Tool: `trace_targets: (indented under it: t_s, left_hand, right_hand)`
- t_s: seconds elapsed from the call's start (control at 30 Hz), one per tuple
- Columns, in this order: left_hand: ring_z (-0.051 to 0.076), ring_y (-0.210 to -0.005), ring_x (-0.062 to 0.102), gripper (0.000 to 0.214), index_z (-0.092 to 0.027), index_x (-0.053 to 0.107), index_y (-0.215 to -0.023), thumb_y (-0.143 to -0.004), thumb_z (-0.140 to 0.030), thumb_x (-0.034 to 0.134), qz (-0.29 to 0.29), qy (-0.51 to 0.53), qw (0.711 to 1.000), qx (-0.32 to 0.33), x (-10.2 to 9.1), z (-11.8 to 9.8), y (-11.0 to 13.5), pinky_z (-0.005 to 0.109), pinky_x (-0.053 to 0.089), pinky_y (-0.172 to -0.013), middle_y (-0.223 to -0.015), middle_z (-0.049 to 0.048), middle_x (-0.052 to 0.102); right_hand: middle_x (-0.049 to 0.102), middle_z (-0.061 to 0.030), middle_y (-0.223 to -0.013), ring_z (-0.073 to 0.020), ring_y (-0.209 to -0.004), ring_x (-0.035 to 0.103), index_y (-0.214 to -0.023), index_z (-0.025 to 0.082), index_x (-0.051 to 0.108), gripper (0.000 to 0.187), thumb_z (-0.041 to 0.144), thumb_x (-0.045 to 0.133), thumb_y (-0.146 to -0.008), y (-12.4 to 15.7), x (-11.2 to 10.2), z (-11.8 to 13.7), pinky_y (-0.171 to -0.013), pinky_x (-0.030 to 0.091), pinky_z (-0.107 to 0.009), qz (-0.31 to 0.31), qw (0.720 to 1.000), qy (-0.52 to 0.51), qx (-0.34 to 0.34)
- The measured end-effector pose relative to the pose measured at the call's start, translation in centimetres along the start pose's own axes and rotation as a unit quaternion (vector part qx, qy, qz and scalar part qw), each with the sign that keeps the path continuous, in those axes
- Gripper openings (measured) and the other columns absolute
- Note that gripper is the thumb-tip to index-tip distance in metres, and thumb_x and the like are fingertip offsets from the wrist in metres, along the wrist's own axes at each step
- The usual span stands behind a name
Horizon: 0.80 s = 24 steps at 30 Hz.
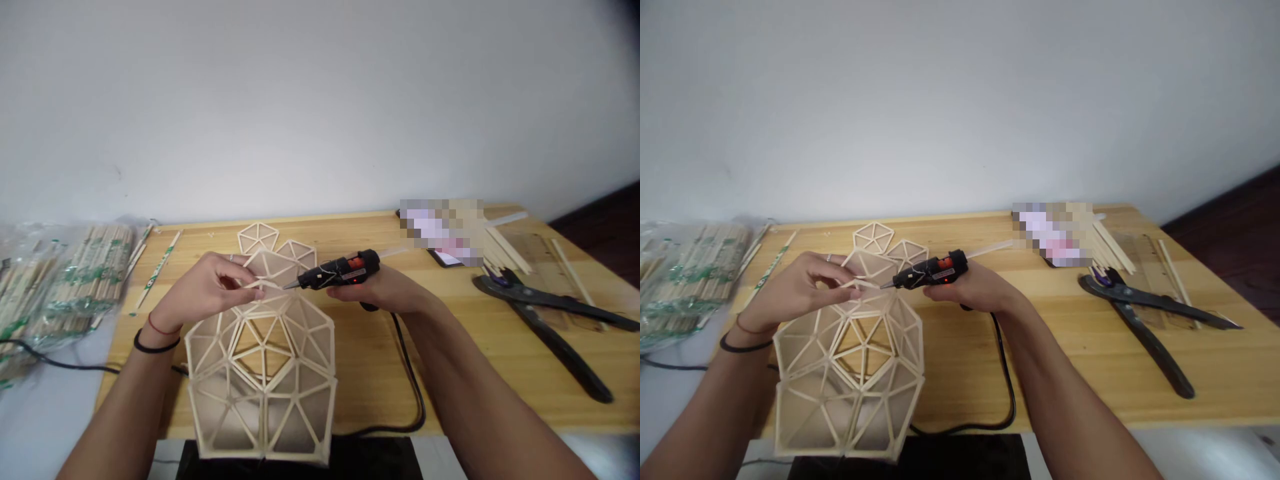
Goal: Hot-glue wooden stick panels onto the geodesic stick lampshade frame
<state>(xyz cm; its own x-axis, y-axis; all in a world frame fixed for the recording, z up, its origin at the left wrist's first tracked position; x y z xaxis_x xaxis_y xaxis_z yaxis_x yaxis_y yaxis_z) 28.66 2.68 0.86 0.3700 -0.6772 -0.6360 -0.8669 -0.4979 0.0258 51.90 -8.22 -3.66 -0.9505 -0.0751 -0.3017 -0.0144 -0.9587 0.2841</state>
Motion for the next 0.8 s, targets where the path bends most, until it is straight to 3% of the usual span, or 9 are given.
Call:
trace_targets:
  t_s: [0.63,0.8]
  left_hand:
    - [0.009,-0.06,0.051,0.022,-0.018,0.078,-0.071,-0.087,-0.032,0.074,-0.026,0.005,1.0,0.009,-0.3,0.16,0.09,0.021,0.037,-0.05,-0.071,0.0015,0.071]
    - [0.009,-0.06,0.051,0.025,-0.018,0.078,-0.071,-0.088,-0.036,0.074,-0.024,0.005,1.0,0.002,-0.34,0.28,0.02,0.022,0.037,-0.051,-0.073,0.0016,0.071]
  right_hand:
    - [0.04,0.0071,-0.049,-0.0102,-0.049,0.036,-0.056,0.022,0.051,0.023,0.033,0.068,-0.066,0.17,-0.52,0.31,-0.047,0.03,-0.025,-0.001,0.999,0.037,-0.019]
    - [0.046,0.0063,-0.05,-0.0112,-0.049,0.04,-0.06,0.022,0.059,0.019,0.034,0.07,-0.068,0.14,-0.85,0.16,-0.046,0.032,-0.025,-0.02,0.997,0.071,-0.011]
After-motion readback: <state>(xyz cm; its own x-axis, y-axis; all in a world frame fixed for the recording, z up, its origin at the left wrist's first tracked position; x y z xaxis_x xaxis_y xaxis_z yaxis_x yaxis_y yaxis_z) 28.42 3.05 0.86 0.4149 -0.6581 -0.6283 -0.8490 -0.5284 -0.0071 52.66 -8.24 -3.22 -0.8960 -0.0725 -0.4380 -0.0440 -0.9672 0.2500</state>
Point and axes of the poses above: each hand's wrist, its own y-axis away from the middle knuckle, its own x-axis out of the palm, z = x × y, the point moved 4 cm from there along -y, towards the middle knuckle
